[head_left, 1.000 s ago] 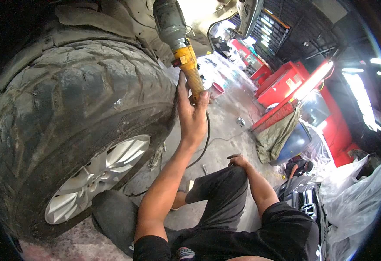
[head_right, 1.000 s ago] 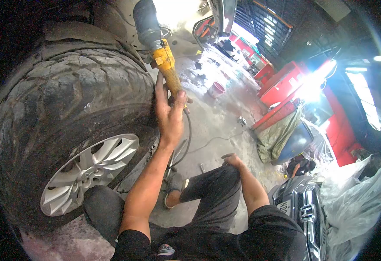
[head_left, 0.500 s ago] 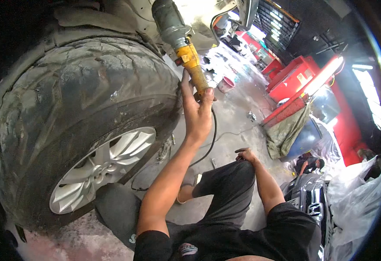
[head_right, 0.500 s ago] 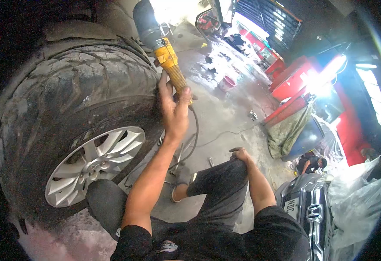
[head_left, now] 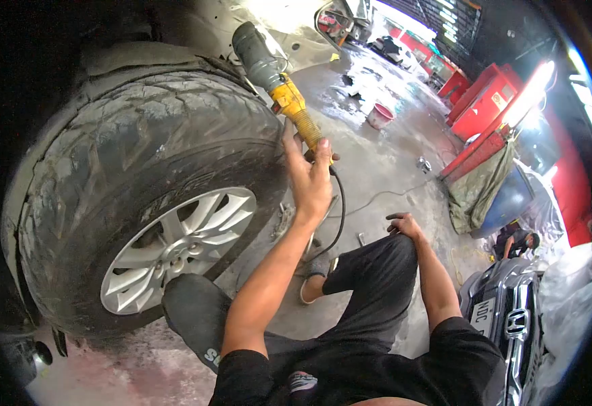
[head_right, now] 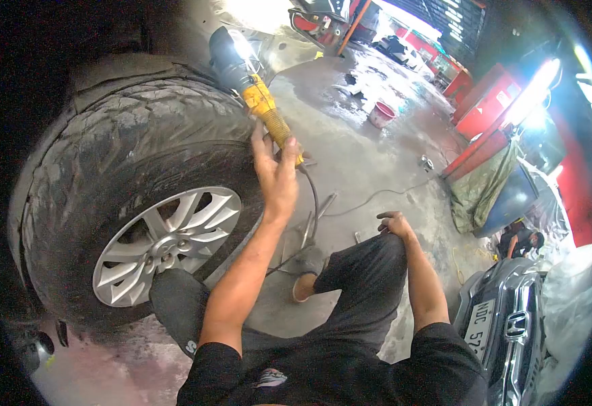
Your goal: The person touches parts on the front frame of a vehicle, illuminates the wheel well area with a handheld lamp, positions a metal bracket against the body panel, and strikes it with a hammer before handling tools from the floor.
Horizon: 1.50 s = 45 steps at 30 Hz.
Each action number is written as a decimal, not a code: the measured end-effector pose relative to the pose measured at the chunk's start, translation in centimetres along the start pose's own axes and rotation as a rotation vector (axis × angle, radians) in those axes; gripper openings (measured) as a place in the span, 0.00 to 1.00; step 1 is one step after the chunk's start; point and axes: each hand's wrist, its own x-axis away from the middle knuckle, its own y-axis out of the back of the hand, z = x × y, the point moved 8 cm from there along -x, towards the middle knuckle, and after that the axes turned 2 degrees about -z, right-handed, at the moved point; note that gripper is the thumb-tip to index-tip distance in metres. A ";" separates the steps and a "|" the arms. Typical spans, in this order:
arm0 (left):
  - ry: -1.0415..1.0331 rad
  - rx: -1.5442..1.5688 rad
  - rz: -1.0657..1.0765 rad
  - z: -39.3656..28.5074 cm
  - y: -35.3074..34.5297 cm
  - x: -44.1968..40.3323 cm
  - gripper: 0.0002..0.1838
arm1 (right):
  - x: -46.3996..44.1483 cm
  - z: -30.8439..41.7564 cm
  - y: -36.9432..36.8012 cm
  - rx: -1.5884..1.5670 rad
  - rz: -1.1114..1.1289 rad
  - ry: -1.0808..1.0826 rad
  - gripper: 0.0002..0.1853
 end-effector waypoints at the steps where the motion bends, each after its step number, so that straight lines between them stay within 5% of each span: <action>1: 0.004 -0.011 0.009 -0.3 -0.2 0.0 0.36 | 0.1 0.2 0.0 0.004 -0.007 0.005 0.21; 13: 0.039 -0.135 0.027 -0.8 -1.7 2.1 0.35 | -4.2 5.9 -1.6 -0.035 0.170 0.122 0.24; 21: -0.104 -0.283 0.021 -1.9 -2.4 1.4 0.35 | -11.5 14.2 -0.9 0.059 0.070 0.411 0.25; 25: -0.178 -0.373 0.053 -3.0 -2.1 0.1 0.35 | -16.1 10.4 -8.1 0.299 -0.039 0.655 0.25; 26: -0.115 -0.395 0.044 -3.2 -2.0 0.0 0.35 | -12.6 10.5 -10.1 0.279 0.380 0.361 0.26; 29: -0.047 -0.426 0.045 -3.2 -2.0 -0.5 0.34 | -10.4 10.1 -13.1 0.471 0.549 0.176 0.25; 30: -0.054 -0.387 0.024 -3.2 -1.7 -0.7 0.35 | -12.4 10.5 -14.5 0.506 0.454 0.470 0.25; 33: -0.059 -0.340 -0.038 -2.9 -1.0 -0.9 0.35 | -10.5 15.9 -12.8 0.253 0.417 0.447 0.26; 44: -0.094 -0.349 -0.024 -2.7 0.3 -1.3 0.37 | -9.6 16.8 -13.1 0.436 0.310 0.879 0.25; 45: -0.104 -0.346 -0.028 -2.7 0.3 -1.4 0.37 | -10.4 16.0 -12.8 0.385 0.368 0.660 0.25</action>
